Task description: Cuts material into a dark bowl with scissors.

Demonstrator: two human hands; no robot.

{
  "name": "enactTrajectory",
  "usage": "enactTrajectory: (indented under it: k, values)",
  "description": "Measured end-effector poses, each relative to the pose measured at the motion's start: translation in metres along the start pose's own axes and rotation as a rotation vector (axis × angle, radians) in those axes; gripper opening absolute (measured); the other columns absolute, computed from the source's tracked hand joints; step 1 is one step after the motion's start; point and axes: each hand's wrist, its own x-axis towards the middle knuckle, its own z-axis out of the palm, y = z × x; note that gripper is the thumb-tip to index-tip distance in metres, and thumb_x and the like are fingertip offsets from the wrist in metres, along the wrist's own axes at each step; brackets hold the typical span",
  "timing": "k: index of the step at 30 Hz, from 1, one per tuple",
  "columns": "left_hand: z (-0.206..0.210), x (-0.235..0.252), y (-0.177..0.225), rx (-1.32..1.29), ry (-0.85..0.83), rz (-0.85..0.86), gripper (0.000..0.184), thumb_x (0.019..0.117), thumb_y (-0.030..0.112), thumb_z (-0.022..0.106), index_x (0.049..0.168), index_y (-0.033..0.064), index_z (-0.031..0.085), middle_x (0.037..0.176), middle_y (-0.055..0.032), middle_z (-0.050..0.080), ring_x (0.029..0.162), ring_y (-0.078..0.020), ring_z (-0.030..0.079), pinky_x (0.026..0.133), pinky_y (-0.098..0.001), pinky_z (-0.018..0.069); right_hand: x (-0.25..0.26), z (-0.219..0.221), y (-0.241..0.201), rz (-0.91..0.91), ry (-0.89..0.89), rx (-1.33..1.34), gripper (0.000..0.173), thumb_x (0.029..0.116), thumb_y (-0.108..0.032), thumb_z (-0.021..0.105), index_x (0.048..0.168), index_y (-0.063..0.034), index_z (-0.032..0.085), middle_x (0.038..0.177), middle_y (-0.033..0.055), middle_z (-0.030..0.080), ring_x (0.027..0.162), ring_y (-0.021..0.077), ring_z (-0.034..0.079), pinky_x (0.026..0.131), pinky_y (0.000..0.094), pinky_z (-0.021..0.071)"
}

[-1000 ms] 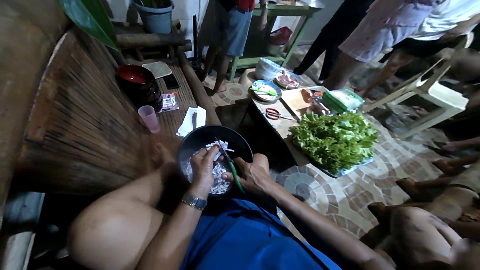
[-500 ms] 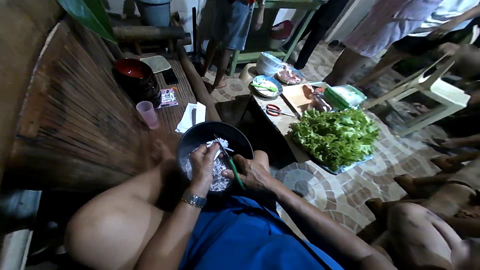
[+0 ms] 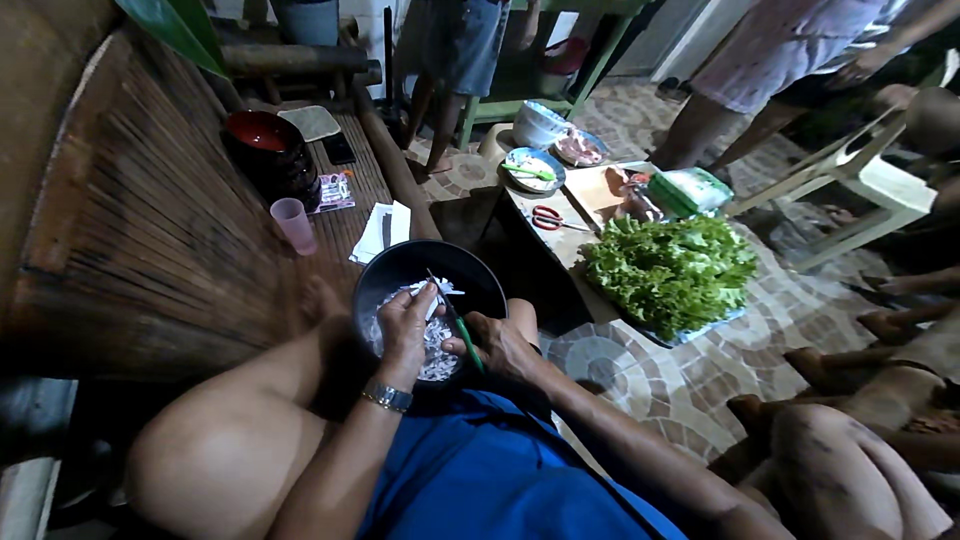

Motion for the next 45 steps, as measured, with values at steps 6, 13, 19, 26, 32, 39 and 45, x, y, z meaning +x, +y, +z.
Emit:
enactTrajectory:
  k: [6, 13, 19, 26, 32, 39, 45]
  values:
    - [-0.002, 0.001, -0.005, 0.074, -0.072, 0.006, 0.013, 0.0989, 0.004, 0.064, 0.087, -0.0001, 0.067, 0.07, 0.0, 0.066, 0.062, -0.0065, 0.063, 0.065, -0.0244, 0.0558, 0.002, -0.003, 0.004, 0.034, -0.021, 0.038, 0.063, 0.099, -0.053, 0.058, 0.123, 0.0045, 0.062, 0.099, 0.0207, 0.068, 0.093, 0.0329, 0.065, 0.086, 0.0535, 0.0488]
    - [-0.004, 0.003, -0.003, 0.042, -0.076, -0.063, 0.01, 0.0993, 0.005, 0.064, 0.091, 0.0, 0.067, 0.071, -0.0003, 0.067, 0.062, -0.0069, 0.063, 0.064, -0.0231, 0.0559, 0.005, 0.004, 0.01, -0.04, 0.069, 0.072, 0.048, 0.099, -0.04, 0.065, 0.107, 0.0075, 0.066, 0.086, 0.0165, 0.066, 0.077, 0.0233, 0.062, 0.076, 0.0423, 0.0504]
    - [-0.008, 0.009, 0.004, -0.064, -0.052, -0.079, 0.006, 0.1009, 0.004, 0.059, 0.101, 0.002, 0.065, 0.078, 0.0, 0.067, 0.067, -0.008, 0.065, 0.068, -0.0235, 0.0569, -0.003, -0.01, 0.009, 0.043, -0.097, 0.066, 0.061, 0.0999, -0.052, 0.057, 0.123, 0.0046, 0.061, 0.1, 0.0198, 0.066, 0.09, 0.0299, 0.063, 0.085, 0.0512, 0.0491]
    - [-0.005, 0.009, 0.012, -0.075, -0.078, -0.181, 0.019, 0.1082, 0.015, 0.048, 0.104, 0.0027, 0.062, 0.081, -0.003, 0.067, 0.067, -0.0108, 0.064, 0.067, -0.0267, 0.0566, -0.016, -0.013, 0.002, 0.146, -0.149, -0.044, 0.069, 0.099, -0.058, 0.055, 0.131, 0.0031, 0.056, 0.105, 0.0225, 0.067, 0.098, 0.036, 0.065, 0.088, 0.0559, 0.0486]
    - [-0.005, 0.007, 0.011, -0.014, -0.129, -0.195, 0.017, 0.1074, 0.01, 0.049, 0.102, -0.0001, 0.062, 0.081, -0.0041, 0.066, 0.066, -0.0108, 0.063, 0.067, -0.0261, 0.0564, -0.013, -0.015, -0.013, 0.247, -0.185, -0.227, 0.074, 0.0996, -0.061, 0.052, 0.138, 0.0018, 0.05, 0.113, 0.0264, 0.066, 0.109, 0.0426, 0.064, 0.094, 0.0591, 0.0473]
    - [-0.007, 0.007, 0.007, 0.061, -0.142, -0.155, 0.019, 0.1049, 0.006, 0.054, 0.117, -0.0036, 0.064, 0.086, -0.0047, 0.063, 0.07, -0.011, 0.06, 0.069, -0.0275, 0.0535, -0.011, -0.013, -0.015, 0.255, -0.145, -0.277, 0.074, 0.0991, -0.061, 0.052, 0.138, 0.0022, 0.052, 0.113, 0.0268, 0.067, 0.109, 0.0434, 0.065, 0.093, 0.059, 0.048]
    - [-0.007, 0.006, 0.005, 0.054, -0.136, -0.096, 0.007, 0.0972, -0.005, 0.061, 0.102, -0.0046, 0.067, 0.074, -0.0021, 0.067, 0.062, -0.0079, 0.063, 0.064, -0.023, 0.0553, -0.01, -0.013, -0.016, 0.214, -0.117, -0.271, 0.072, 0.0997, -0.059, 0.053, 0.136, 0.0034, 0.053, 0.111, 0.0271, 0.067, 0.108, 0.0435, 0.065, 0.092, 0.0589, 0.0478]
